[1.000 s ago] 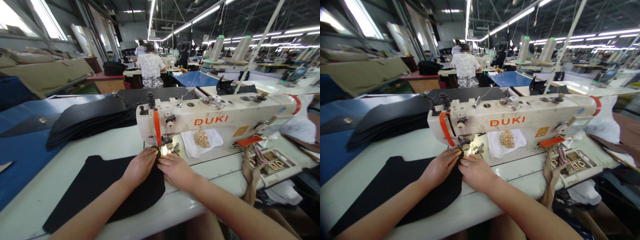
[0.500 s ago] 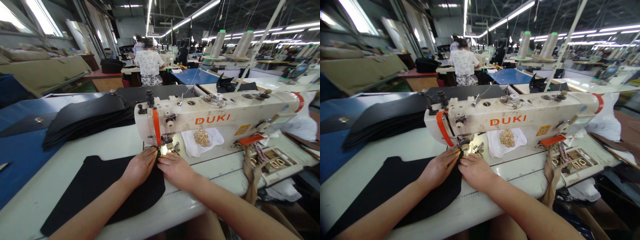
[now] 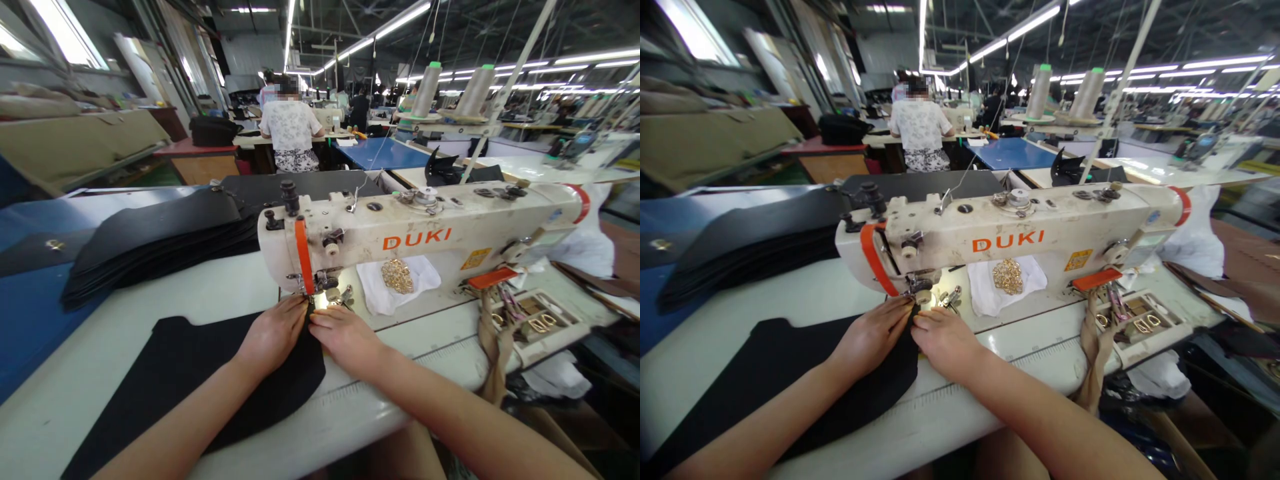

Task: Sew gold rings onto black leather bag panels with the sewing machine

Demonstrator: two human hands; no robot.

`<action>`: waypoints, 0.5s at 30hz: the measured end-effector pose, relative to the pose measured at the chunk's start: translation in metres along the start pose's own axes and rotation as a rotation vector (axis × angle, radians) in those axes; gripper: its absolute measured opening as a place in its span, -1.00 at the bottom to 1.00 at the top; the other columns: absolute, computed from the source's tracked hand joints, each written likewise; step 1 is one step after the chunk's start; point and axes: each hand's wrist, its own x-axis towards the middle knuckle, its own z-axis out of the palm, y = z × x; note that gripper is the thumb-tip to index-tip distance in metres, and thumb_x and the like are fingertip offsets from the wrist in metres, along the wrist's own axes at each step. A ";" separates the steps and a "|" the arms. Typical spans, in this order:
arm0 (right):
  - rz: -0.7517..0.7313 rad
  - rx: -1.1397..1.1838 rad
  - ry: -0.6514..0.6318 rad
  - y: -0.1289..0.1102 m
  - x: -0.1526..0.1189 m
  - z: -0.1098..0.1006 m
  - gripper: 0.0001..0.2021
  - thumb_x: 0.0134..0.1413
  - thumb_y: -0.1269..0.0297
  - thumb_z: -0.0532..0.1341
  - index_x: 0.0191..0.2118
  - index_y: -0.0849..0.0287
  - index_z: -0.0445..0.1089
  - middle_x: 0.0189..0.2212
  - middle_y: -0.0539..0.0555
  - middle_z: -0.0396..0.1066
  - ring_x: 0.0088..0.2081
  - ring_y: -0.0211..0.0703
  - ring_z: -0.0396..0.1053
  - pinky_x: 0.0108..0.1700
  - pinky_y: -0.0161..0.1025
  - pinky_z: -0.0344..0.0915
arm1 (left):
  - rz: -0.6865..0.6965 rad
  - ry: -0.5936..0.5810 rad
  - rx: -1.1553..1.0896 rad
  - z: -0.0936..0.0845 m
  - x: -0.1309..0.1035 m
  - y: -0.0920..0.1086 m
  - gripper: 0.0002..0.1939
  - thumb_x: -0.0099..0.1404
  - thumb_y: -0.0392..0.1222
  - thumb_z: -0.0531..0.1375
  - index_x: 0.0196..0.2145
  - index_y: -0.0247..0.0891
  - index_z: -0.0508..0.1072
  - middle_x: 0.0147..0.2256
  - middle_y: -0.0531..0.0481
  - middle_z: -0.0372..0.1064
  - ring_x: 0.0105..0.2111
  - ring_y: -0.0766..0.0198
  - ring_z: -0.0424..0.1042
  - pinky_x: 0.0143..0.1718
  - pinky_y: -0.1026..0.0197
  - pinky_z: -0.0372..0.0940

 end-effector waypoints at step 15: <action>-0.016 -0.025 0.009 0.000 -0.001 0.002 -0.85 0.19 0.44 0.12 -0.19 0.28 0.42 -0.12 0.15 0.45 -0.04 -0.10 0.36 0.11 -0.19 0.20 | -0.050 -0.036 -0.098 -0.002 0.001 0.005 -0.63 0.40 -0.23 -0.10 -0.20 -0.40 0.48 -0.17 -0.22 0.50 -0.09 0.13 0.46 -0.01 0.08 0.38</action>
